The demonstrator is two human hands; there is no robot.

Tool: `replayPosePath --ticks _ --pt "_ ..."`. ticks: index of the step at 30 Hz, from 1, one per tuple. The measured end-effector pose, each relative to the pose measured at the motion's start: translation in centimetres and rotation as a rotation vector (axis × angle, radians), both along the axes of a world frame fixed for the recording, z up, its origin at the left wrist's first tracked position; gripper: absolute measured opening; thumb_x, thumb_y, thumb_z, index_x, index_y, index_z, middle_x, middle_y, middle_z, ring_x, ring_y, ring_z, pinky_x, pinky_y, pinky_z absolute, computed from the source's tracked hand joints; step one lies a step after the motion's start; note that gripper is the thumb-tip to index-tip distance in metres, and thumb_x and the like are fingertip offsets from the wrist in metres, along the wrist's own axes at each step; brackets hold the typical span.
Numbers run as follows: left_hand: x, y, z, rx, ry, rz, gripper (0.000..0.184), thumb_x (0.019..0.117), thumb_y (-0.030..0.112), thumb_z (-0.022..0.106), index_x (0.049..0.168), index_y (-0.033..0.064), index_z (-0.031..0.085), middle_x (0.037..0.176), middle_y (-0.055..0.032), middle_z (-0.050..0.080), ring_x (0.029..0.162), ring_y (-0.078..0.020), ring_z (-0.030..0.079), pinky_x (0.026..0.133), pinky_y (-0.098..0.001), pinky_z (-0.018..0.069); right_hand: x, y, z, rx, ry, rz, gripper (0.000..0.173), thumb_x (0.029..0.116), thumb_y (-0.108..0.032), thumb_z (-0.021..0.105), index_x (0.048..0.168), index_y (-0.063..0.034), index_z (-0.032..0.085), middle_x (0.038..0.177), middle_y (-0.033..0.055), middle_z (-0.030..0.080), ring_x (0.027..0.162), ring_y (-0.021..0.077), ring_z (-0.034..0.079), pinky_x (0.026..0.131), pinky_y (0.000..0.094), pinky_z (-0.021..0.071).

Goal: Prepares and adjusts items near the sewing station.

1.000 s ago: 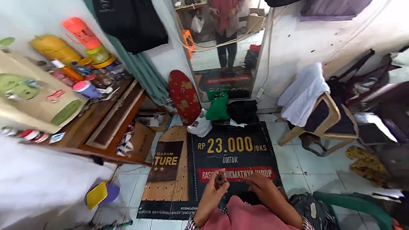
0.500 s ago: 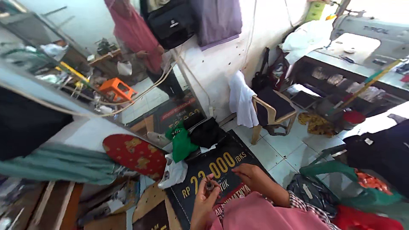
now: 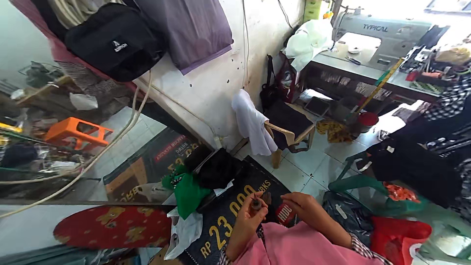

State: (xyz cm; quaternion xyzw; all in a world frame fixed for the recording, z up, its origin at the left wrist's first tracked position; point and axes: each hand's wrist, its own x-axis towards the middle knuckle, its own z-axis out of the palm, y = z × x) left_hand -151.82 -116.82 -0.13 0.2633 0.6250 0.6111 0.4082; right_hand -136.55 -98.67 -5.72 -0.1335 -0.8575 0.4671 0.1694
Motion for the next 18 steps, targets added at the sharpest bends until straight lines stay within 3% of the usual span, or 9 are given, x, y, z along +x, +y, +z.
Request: replayPosePath --ticks 12,18 --pt "-12.5 9.6 1.3 0.073 0.071 -0.089 0.047 0.0942 0.001 0.059 0.138 -0.0074 0.044 0.103 -0.0034 0.067 0.087 -0.0088 0.068 0.077 -0.0242 0.0592 -9.1 6.8 2.1 0.085 0.030 -0.225 0.025 0.1025 -0.014 0.057 0.112 -0.0003 0.075 0.098 0.0155 0.075 0.088 0.0254 0.074 0.083 0.0397 0.0599" --pt "-15.7 14.1 0.1 0.084 0.064 -0.165 0.048 0.0931 -0.001 0.060 0.138 -0.0078 0.044 0.103 -0.0031 0.067 0.087 -0.0087 0.069 0.076 -0.0237 0.0597 -10.3 8.1 1.5 0.024 -0.024 -0.287 0.025 0.1028 -0.013 0.056 0.113 0.0010 0.074 0.099 0.0176 0.074 0.090 0.0279 0.073 0.084 0.0419 0.0593"
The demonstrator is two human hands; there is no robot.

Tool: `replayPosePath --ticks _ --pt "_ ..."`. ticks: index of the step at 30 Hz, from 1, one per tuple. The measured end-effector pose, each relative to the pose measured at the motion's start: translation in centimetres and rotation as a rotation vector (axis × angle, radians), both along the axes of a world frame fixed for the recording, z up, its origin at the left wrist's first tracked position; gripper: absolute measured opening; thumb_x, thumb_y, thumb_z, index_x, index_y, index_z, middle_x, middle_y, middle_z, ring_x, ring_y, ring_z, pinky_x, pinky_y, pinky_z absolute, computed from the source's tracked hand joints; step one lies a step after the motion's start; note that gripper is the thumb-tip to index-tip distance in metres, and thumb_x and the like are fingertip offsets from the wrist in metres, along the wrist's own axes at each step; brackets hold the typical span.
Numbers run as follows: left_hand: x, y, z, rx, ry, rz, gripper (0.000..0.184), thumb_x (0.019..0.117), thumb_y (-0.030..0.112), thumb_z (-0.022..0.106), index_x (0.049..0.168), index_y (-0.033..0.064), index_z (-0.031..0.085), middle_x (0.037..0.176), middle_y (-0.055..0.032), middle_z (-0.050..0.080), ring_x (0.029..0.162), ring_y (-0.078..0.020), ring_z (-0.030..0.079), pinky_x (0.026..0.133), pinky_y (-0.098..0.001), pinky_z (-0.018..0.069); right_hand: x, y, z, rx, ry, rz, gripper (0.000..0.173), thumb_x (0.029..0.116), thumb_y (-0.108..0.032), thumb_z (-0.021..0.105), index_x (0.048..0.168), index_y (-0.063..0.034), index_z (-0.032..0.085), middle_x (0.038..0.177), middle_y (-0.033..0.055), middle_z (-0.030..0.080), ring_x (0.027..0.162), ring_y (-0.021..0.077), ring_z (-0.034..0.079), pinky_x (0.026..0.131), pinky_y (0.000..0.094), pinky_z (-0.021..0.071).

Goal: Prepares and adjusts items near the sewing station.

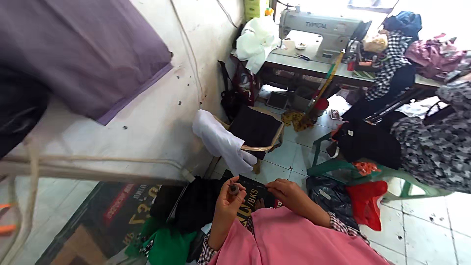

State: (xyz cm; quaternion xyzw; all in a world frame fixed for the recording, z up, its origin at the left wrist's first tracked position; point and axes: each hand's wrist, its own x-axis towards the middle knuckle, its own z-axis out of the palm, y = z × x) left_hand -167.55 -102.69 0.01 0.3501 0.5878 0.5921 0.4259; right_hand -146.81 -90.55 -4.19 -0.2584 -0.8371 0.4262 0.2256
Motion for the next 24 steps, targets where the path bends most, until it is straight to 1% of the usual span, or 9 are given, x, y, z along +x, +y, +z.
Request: replayPosePath --ticks 2,6,9,11,15,19,22,24 --pt "-0.3 1.5 -0.4 0.004 -0.003 -0.036 0.047 0.0933 -0.001 0.059 0.138 -0.0084 0.044 0.103 -0.0029 0.067 0.087 -0.0085 0.068 0.076 -0.0237 0.0595 0.4 0.6 -0.2 0.002 -0.009 -0.039 0.025 0.1029 -0.013 0.056 0.113 0.0008 0.074 0.099 0.0175 0.074 0.090 0.0278 0.073 0.083 0.0418 0.0592" --pt "-0.2 5.2 -1.3 -0.014 -0.023 -0.117 0.046 0.0938 0.000 0.059 0.137 -0.0069 0.044 0.103 -0.0020 0.067 0.088 -0.0082 0.069 0.077 -0.0235 0.0595 2.0 2.2 -0.2 -0.019 -0.041 -0.164 0.026 0.1030 -0.013 0.056 0.114 0.0009 0.074 0.101 0.0178 0.074 0.092 0.0283 0.073 0.085 0.0427 0.0588" --pt "0.5 8.4 -1.2 -0.013 -0.033 -0.185 0.047 0.0942 0.000 0.059 0.137 -0.0078 0.043 0.104 -0.0023 0.066 0.089 -0.0088 0.068 0.079 -0.0244 0.0592 3.5 3.6 -0.7 -0.018 -0.038 -0.248 0.025 0.1027 -0.014 0.057 0.113 0.0000 0.075 0.103 0.0166 0.075 0.095 0.0275 0.073 0.088 0.0423 0.0588" --pt "1.2 10.7 -1.1 0.002 -0.026 -0.216 0.047 0.0943 0.000 0.059 0.138 -0.0080 0.042 0.105 -0.0021 0.066 0.091 -0.0084 0.068 0.080 -0.0245 0.0591 4.4 4.9 -1.2 -0.024 -0.025 -0.275 0.025 0.1028 -0.014 0.057 0.114 -0.0002 0.075 0.102 0.0163 0.075 0.094 0.0267 0.073 0.088 0.0410 0.0588" --pt "3.1 15.3 -1.0 0.024 0.005 -0.225 0.050 0.0944 0.000 0.057 0.140 -0.0091 0.039 0.107 -0.0038 0.066 0.092 -0.0096 0.068 0.081 -0.0258 0.0593 6.1 8.9 -1.8 -0.022 -0.003 -0.276 0.025 0.1025 -0.013 0.057 0.114 0.0012 0.074 0.101 0.0178 0.074 0.093 0.0278 0.073 0.086 0.0420 0.0590" --pt "5.3 20.2 -0.8 0.026 0.027 -0.212 0.050 0.0947 -0.001 0.055 0.140 -0.0105 0.038 0.105 -0.0045 0.067 0.089 -0.0101 0.069 0.079 -0.0261 0.0602 8.0 14.4 -0.7 0.011 0.021 -0.289 0.026 0.1035 -0.014 0.055 0.114 0.0014 0.074 0.102 0.0182 0.074 0.093 0.0286 0.074 0.086 0.0419 0.0590" --pt "7.1 23.9 0.0 0.017 0.036 -0.227 0.051 0.0955 0.000 0.054 0.142 -0.0098 0.036 0.107 -0.0059 0.066 0.090 -0.0116 0.070 0.079 -0.0269 0.0604 10.4 17.5 0.4 0.023 0.013 -0.351 0.027 0.1038 -0.015 0.055 0.115 0.0006 0.074 0.102 0.0176 0.075 0.092 0.0279 0.074 0.085 0.0415 0.0592" --pt "8.4 26.2 0.7 0.025 0.042 -0.225 0.053 0.0956 0.001 0.056 0.143 -0.0098 0.036 0.109 -0.0073 0.066 0.090 -0.0125 0.070 0.078 -0.0278 0.0609 12.3 19.4 0.6 0.040 0.018 -0.393 0.027 0.1033 -0.015 0.056 0.114 0.0000 0.075 0.100 0.0170 0.075 0.090 0.0273 0.073 0.084 0.0415 0.0596"
